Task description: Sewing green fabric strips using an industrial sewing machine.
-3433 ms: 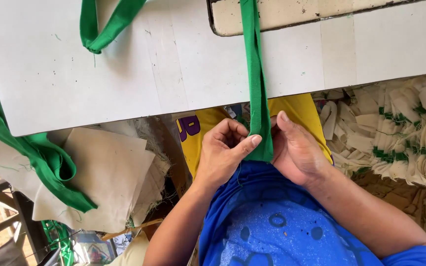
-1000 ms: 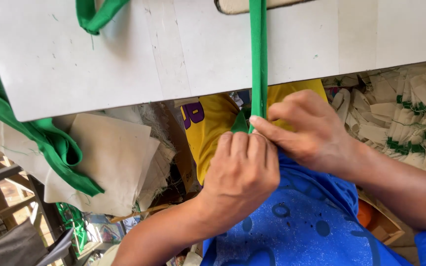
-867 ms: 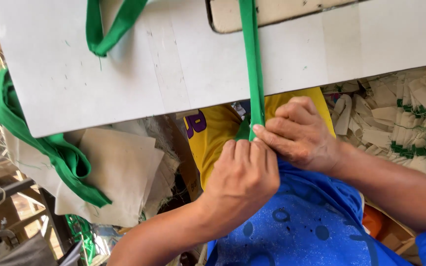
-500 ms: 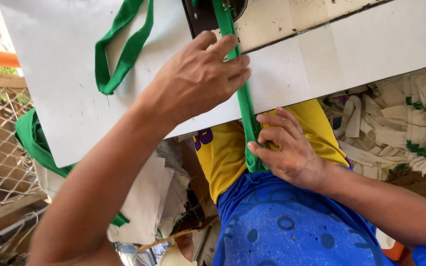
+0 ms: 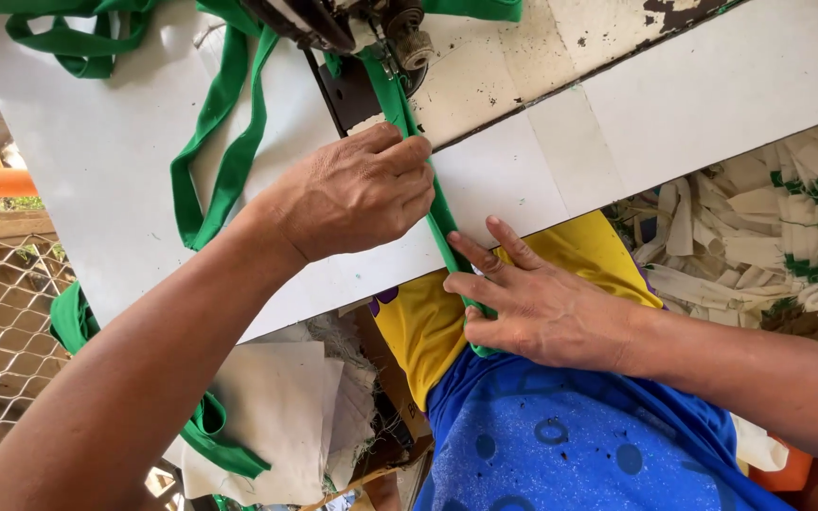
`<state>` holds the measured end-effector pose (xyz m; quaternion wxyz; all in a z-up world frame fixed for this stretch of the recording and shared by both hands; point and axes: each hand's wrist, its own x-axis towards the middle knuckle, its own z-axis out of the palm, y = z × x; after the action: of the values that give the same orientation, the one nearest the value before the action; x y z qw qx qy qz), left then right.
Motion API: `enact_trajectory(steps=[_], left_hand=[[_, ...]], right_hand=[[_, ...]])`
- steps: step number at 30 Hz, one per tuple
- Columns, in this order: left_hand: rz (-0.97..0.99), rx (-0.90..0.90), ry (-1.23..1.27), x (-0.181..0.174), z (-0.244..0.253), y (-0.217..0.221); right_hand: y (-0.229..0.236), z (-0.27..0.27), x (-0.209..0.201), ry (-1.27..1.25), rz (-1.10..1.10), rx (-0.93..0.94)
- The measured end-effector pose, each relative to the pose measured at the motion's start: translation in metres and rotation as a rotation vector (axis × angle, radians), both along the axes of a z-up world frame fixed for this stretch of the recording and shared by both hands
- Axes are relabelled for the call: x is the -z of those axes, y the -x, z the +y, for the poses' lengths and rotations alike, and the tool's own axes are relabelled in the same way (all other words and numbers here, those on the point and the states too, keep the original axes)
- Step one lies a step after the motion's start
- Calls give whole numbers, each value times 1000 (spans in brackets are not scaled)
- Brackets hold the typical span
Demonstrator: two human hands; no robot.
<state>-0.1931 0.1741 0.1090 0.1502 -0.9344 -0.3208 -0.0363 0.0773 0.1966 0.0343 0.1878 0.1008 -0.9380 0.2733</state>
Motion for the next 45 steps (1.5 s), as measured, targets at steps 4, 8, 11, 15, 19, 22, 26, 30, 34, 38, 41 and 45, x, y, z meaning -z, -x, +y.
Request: enact_trajectory(steps=[4, 8, 11, 15, 19, 22, 26, 30, 34, 38, 41, 45], left_hand=[[-14, 10, 30, 1, 6, -4], [19, 10, 84, -5, 10, -9], [52, -9, 135, -10, 6, -10], [18, -100, 226, -13, -5, -2], [-51, -119, 147, -7, -17, -1], [-50, -185, 123, -7, -23, -1], [-62, -161, 115, -6, -19, 1], [-111, -156, 158, -14, -11, -6], [6, -134, 134, -1, -14, 0], [60, -199, 254, -3, -9, -3], [136, -204, 253, -9, 2, -12], [176, -128, 150, -5, 21, -23]], right_hand=[[0, -6, -5, -162, -34, 74], [5, 1, -7, -201, 5, 60], [6, 6, -1, -159, -18, -15], [10, 9, 0, -165, -37, -32], [6, 3, 2, -240, -33, 24], [2, 1, -5, -289, -171, 74], [3, -10, -13, -289, -117, 228], [3, -20, -14, -269, -115, 283], [2, -18, -15, -252, -90, 304], [-1, -19, -13, -149, -111, 243], [-2, -22, -12, -117, -69, 238], [-5, -16, -13, -151, -9, 236]])
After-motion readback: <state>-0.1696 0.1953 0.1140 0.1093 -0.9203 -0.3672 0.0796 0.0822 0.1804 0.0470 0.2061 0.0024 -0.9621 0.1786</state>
